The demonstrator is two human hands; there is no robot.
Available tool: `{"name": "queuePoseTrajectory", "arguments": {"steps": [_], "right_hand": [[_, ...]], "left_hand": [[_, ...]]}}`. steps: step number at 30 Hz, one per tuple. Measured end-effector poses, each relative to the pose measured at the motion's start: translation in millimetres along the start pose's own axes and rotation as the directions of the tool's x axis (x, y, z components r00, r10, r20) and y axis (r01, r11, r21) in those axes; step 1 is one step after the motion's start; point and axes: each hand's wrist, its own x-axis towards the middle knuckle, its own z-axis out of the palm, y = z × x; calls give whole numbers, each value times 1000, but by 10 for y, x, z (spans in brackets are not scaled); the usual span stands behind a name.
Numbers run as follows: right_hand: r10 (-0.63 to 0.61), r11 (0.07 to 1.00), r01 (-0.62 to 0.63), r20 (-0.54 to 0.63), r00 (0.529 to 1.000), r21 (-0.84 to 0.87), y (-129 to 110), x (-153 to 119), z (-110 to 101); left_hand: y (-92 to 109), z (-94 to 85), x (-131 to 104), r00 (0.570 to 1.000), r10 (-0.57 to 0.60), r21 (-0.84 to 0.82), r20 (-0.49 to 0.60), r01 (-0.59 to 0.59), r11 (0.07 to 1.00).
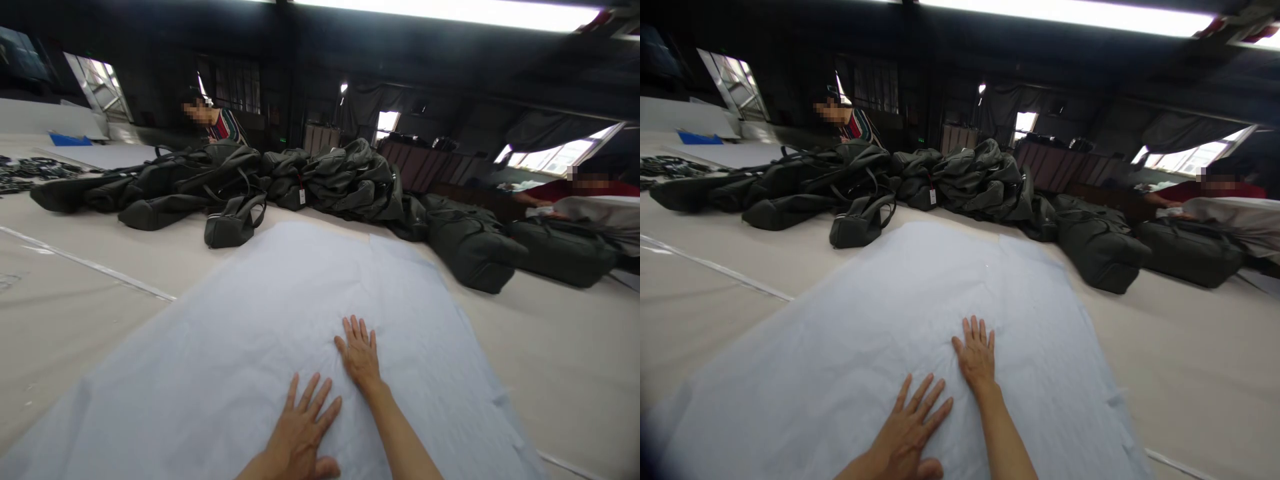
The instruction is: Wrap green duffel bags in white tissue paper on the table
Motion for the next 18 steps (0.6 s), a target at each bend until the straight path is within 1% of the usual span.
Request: {"name": "queuePoseTrajectory", "arguments": {"steps": [2, 5, 7, 9, 10, 12, 15, 16, 18], "right_hand": [[-1, 1000, 1, -12, 1000, -9, 50, 101, 81], [-1, 1000, 0, -14, 1000, -11, 93, 193, 55], [9, 1000, -9, -18, 1000, -10, 75, 163, -25], [7, 1000, -7, -38, 999, -3, 39, 6, -119], [-12, 1000, 13, -56, 998, 5, 26, -128, -161], [-88, 996, 90, -91, 992, 28, 34, -500, -221], [-181, 981, 189, -121, 976, 54, 155, -1248, -211], [-185, 980, 193, -126, 975, 52, 215, -1519, -176], [-155, 986, 161, -134, 979, 32, 325, -2041, -65]], "left_hand": [[-35, -42, 79, 1000, 0, -15, -13, 0, 1000], [-59, -110, 146, 999, 20, -38, -47, -22, 999], [-51, -145, 137, 998, 22, -39, -58, -24, 999], [-33, -162, 84, 999, 14, -23, -50, -15, 1000], [-23, -162, 45, 999, 7, -13, -40, -8, 1000], [-10, -145, -48, 1000, 0, 3, -25, 0, 1000], [1, -107, -210, 1000, -16, 15, -27, 16, 1000], [9, -102, -269, 999, -20, 15, -26, 21, 1000], [45, -115, -401, 1000, -20, 8, -11, 20, 1000]]}}
